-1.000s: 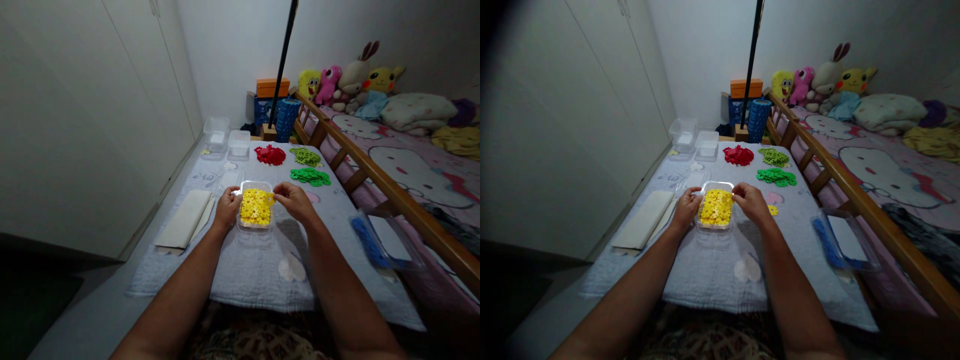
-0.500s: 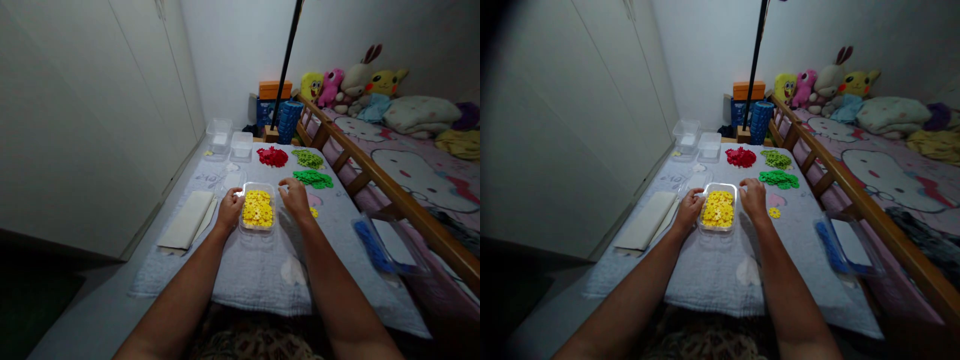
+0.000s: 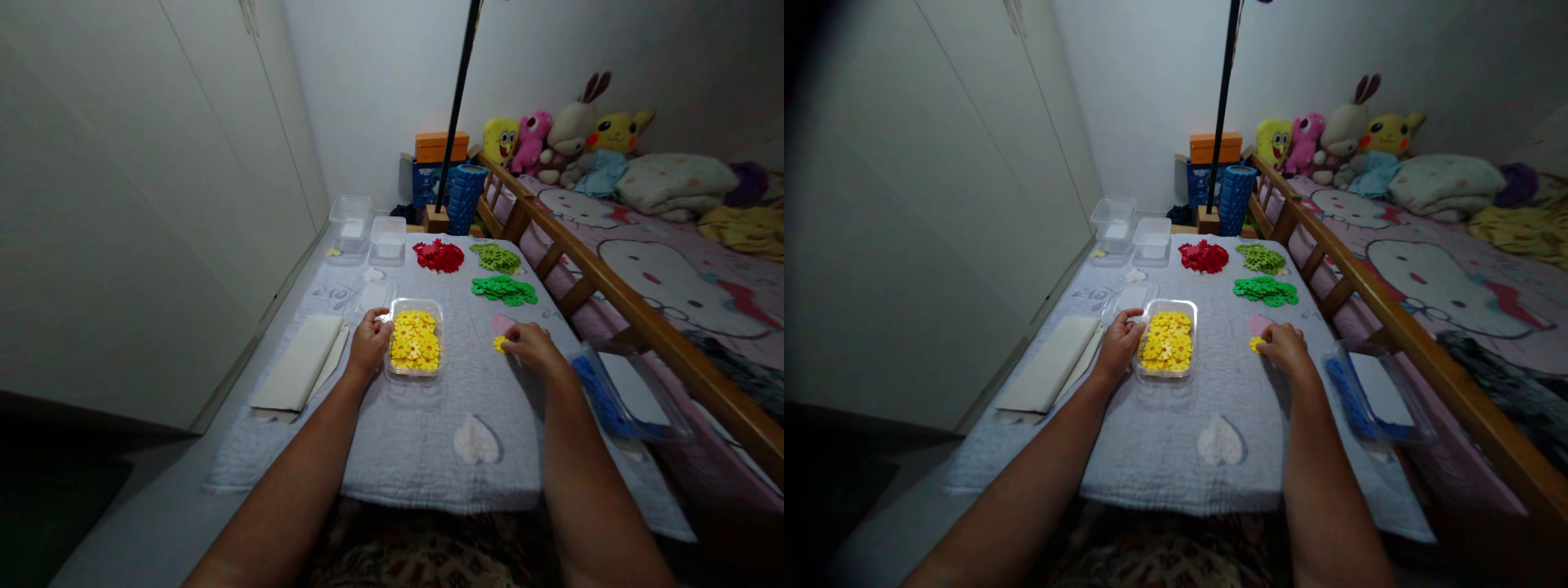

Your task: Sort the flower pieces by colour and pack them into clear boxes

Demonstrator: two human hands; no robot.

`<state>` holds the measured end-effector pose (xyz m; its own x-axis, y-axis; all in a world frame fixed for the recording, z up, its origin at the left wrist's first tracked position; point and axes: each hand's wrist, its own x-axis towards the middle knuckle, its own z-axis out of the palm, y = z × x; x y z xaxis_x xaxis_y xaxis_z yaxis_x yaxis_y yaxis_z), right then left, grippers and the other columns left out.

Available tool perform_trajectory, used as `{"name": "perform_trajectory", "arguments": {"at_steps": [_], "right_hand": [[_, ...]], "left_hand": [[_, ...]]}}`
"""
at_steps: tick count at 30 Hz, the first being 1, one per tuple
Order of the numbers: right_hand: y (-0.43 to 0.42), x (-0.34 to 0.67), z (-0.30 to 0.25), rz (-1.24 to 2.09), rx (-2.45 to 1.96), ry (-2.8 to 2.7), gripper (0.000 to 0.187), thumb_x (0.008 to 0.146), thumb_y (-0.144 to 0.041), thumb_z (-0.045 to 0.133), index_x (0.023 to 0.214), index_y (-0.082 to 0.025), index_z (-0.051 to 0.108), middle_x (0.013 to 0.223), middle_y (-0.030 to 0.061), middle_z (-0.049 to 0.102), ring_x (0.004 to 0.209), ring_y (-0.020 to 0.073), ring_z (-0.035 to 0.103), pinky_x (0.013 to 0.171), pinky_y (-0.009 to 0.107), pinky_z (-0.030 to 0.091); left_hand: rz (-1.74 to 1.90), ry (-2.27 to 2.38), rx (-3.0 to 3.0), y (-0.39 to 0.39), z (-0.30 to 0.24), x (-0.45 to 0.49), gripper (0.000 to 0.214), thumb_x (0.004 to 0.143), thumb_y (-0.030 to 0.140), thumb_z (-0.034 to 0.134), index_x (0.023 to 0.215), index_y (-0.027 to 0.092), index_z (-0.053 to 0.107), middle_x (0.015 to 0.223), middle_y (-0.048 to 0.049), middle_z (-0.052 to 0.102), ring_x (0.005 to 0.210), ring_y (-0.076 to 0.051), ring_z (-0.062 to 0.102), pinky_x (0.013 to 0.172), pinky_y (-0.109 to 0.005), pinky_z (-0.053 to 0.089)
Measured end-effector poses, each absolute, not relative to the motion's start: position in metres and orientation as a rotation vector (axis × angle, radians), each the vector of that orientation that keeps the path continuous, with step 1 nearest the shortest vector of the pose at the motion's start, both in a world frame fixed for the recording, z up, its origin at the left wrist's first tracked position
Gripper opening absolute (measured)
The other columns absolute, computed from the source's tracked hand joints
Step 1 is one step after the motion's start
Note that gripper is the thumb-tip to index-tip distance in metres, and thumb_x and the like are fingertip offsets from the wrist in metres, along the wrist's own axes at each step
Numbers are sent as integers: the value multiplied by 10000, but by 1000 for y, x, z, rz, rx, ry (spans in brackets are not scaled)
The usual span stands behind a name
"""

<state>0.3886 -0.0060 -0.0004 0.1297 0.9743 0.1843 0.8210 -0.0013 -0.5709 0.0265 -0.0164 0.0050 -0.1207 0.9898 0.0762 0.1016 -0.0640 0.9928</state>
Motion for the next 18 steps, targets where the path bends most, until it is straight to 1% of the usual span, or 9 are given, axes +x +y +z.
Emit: {"name": "perform_trajectory", "arguments": {"at_steps": [3,6,10,12,15,18], "right_hand": [[-9,385,9,536,-1927,-1750,146,589,-265,710,575,-230,570,601,-10,571,628,172,498,627,312,357],[-10,372,27,704,-1760,-1678,147,644,-317,674,622,-229,558,613,-12,597,592,161,513,572,295,355],[-6,325,52,730,-1548,-1711,138,709,-344,673,712,-214,626,684,4,638,646,168,557,616,295,413],[-4,292,62,770,-1459,-1777,86,735,-295,645,727,-210,637,693,1,650,647,159,561,630,289,423],[1,245,68,768,-1374,-1879,39,757,-220,628,782,-213,657,734,-5,681,699,160,604,669,279,440],[8,213,67,651,-1432,-1944,84,768,-161,620,798,-221,671,766,4,703,724,168,617,699,285,443]], "left_hand": [[1306,1339,1268,-17,4,26,369,822,375,611,1129,170,599,579,102,364,513,-101,355,523,-212,289],[1304,1326,1263,-16,2,25,372,826,387,612,1134,178,595,577,102,368,513,-103,354,520,-210,290],[1309,1298,1261,-13,-4,25,379,845,414,595,1145,183,594,577,102,379,518,-106,378,528,-208,310],[1316,1283,1258,-12,-7,25,383,865,432,578,1153,180,593,593,92,426,535,-110,420,545,-209,339],[1328,1265,1252,-10,-11,25,397,885,460,564,1162,178,593,623,74,493,564,-118,475,569,-216,374],[1337,1248,1246,-10,-13,24,406,887,474,571,1169,183,591,640,65,527,587,-125,512,585,-223,395]]}}
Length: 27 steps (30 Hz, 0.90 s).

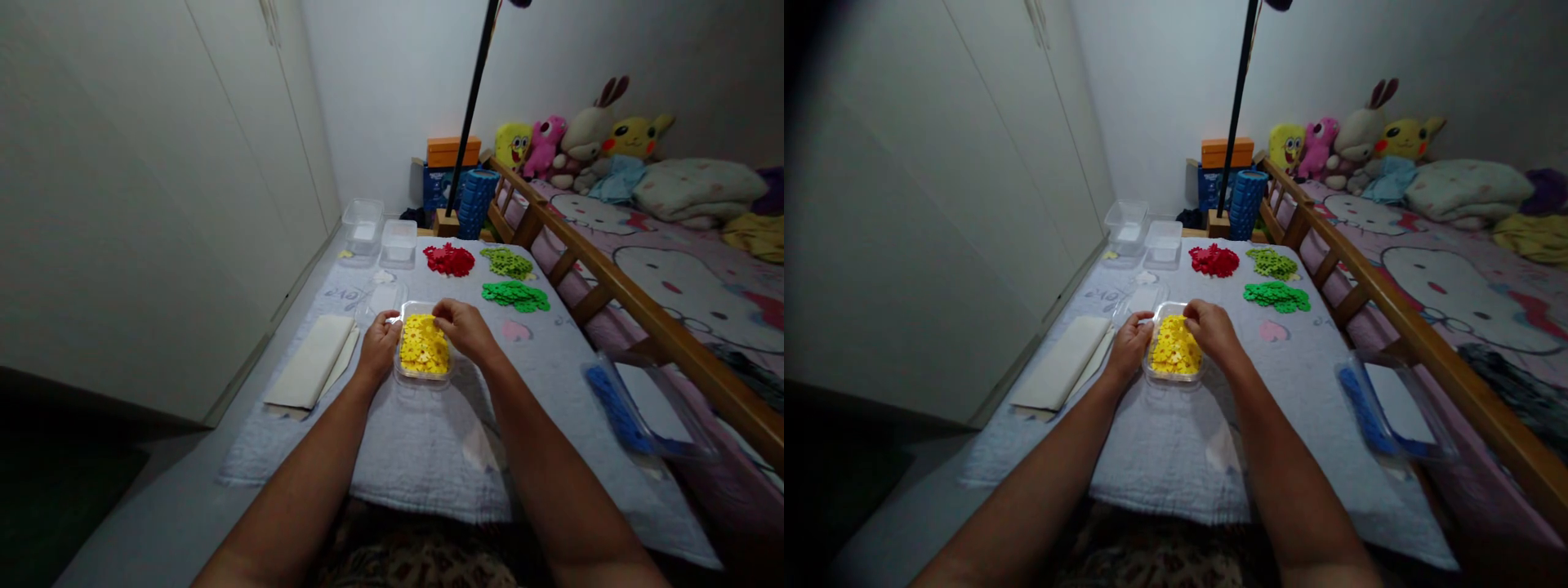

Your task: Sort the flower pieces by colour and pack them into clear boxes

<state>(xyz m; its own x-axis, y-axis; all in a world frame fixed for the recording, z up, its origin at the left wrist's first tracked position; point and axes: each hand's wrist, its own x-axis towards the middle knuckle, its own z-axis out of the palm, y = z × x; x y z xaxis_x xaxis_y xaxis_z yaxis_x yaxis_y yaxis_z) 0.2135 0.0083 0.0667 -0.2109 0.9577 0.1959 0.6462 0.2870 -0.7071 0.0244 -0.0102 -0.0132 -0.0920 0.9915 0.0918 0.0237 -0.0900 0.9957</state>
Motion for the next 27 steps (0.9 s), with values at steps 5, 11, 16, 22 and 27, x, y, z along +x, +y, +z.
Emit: {"name": "perform_trajectory", "arguments": {"at_steps": [5,11,16,22,27], "right_hand": [[19,198,55,502,-1502,-1934,162,802,-136,592,850,-237,708,858,39,743,797,201,630,768,316,462],[17,227,47,395,-1505,-1870,191,812,-194,591,928,-235,737,996,70,747,930,242,608,940,393,459],[12,252,31,383,-1541,-1770,191,796,-233,558,901,-203,715,995,95,731,883,244,614,923,411,467],[9,261,0,406,-1599,-1631,172,756,-245,529,828,-206,679,913,83,711,808,227,608,841,379,487],[9,262,-10,395,-1598,-1635,144,762,-255,521,790,-220,658,865,72,700,808,226,601,825,369,484]], "left_hand": [[1328,1287,1205,-11,-11,25,410,862,476,604,1150,184,607,641,59,542,586,-131,533,589,-231,409],[1329,1298,1196,-12,-5,27,383,866,443,612,1143,178,623,624,56,541,578,-135,528,589,-237,410],[1347,1448,1322,-17,5,22,303,897,397,575,1098,183,650,634,52,516,603,-143,526,610,-251,398],[1363,1864,1644,-17,10,8,265,857,191,562,1103,183,660,875,-36,615,830,-199,603,811,-321,470],[984,2033,1967,-17,6,10,265,855,151,587,1087,198,706,1097,-122,645,1080,-292,578,976,-415,445]]}}
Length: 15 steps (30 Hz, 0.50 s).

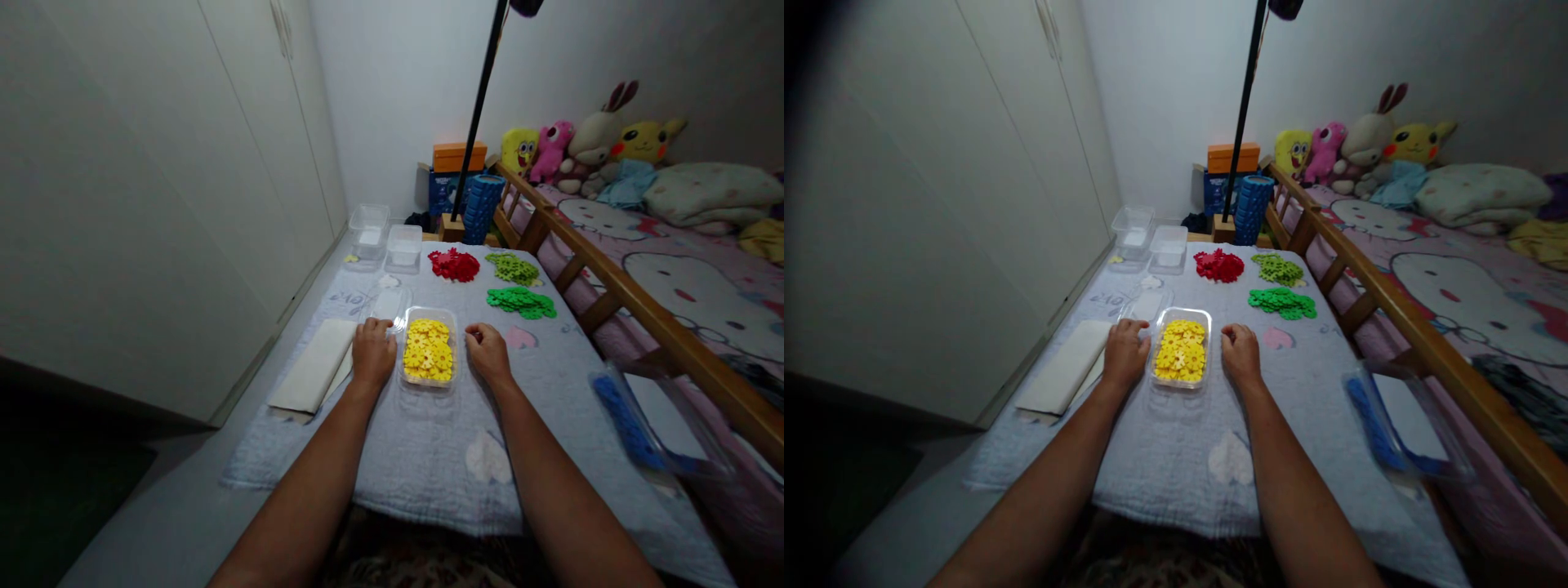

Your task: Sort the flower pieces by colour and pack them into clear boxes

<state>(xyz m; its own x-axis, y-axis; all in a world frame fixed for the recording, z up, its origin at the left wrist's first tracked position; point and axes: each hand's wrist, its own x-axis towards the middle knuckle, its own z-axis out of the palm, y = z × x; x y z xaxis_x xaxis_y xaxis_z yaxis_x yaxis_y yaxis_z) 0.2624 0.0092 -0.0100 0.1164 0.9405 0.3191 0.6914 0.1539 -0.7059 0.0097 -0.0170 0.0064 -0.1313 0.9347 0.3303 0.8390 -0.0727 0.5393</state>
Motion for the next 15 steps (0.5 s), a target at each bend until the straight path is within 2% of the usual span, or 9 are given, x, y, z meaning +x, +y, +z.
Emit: {"name": "perform_trajectory", "arguments": {"at_steps": [6,12,15], "right_hand": [[10,263,-14,368,-1601,-1659,153,761,-239,510,796,-213,657,877,88,699,829,236,610,839,381,482],[10,264,-16,354,-1587,-1687,157,772,-239,508,807,-209,659,869,88,689,841,241,613,840,383,480],[10,264,-17,358,-1592,-1688,153,778,-239,512,803,-212,660,871,86,691,851,237,613,841,375,480]], "left_hand": [[680,2134,2098,-16,13,19,276,898,204,612,1149,210,726,1123,-141,667,1101,-327,570,913,-428,428],[429,2128,2229,-3,25,20,238,938,238,551,1028,176,762,1014,-171,686,984,-332,612,798,-411,426],[337,2091,2319,4,27,19,268,949,178,492,975,165,758,953,-170,687,951,-317,624,767,-391,421]]}}
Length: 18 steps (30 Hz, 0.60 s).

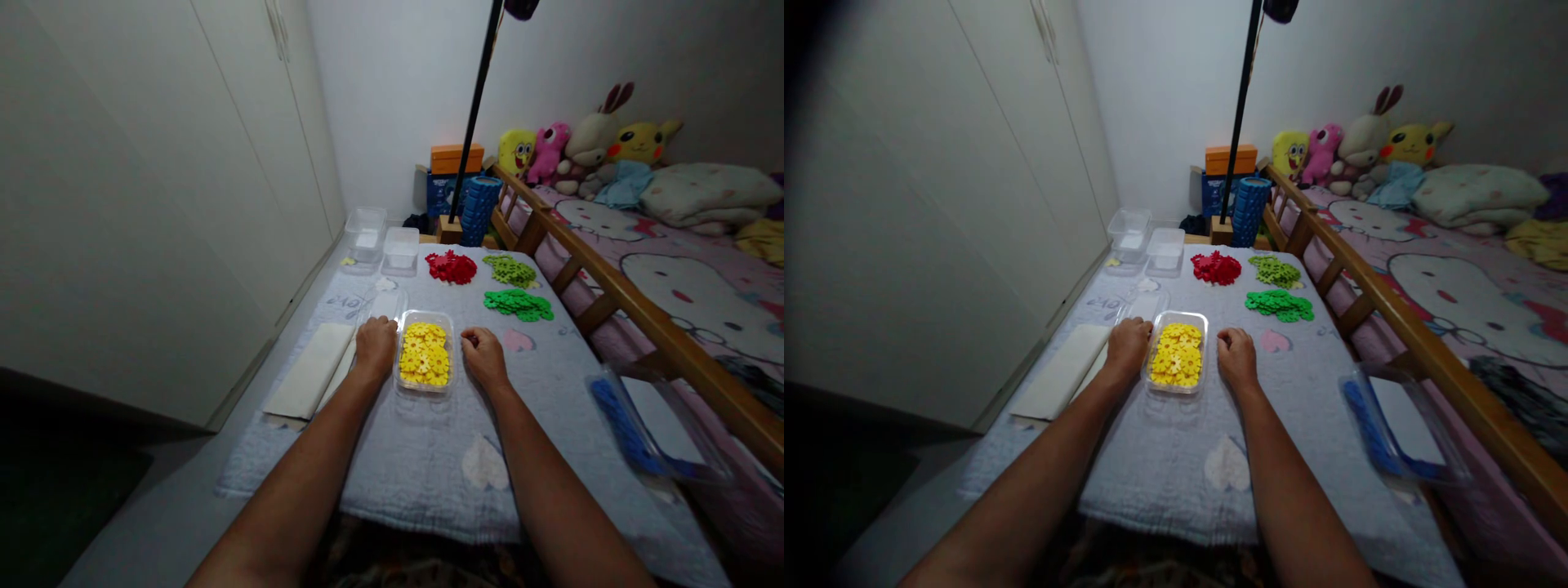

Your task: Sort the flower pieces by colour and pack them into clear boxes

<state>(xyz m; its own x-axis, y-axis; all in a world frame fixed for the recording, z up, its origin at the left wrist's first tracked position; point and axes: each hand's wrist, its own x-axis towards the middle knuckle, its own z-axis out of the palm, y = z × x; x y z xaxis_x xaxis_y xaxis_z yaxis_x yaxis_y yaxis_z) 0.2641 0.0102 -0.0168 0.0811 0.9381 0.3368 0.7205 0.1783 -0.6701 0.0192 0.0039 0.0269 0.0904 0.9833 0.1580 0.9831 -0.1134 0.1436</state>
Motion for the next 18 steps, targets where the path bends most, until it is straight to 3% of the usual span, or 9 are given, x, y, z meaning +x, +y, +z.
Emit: {"name": "perform_trajectory", "arguments": {"at_steps": [8,14,18], "right_hand": [[12,265,-19,362,-1555,-1667,190,767,-262,511,801,-188,683,862,100,692,823,238,617,808,375,476],[10,263,-19,404,-1527,-1592,191,749,-281,519,791,-192,683,863,97,691,798,232,614,813,388,485],[9,264,-14,428,-1482,-1453,243,767,-330,527,862,-178,691,914,101,701,781,223,607,787,389,493]], "left_hand": [[539,2161,2344,15,42,8,214,987,204,460,982,183,672,1016,-134,675,985,-281,608,775,-365,442],[1104,2058,2135,11,70,-2,92,948,198,527,884,208,592,968,-95,649,970,-252,591,868,-366,456],[1472,1773,1831,-6,80,-2,59,923,229,552,873,208,577,973,-60,641,850,-191,587,814,-332,469]]}}
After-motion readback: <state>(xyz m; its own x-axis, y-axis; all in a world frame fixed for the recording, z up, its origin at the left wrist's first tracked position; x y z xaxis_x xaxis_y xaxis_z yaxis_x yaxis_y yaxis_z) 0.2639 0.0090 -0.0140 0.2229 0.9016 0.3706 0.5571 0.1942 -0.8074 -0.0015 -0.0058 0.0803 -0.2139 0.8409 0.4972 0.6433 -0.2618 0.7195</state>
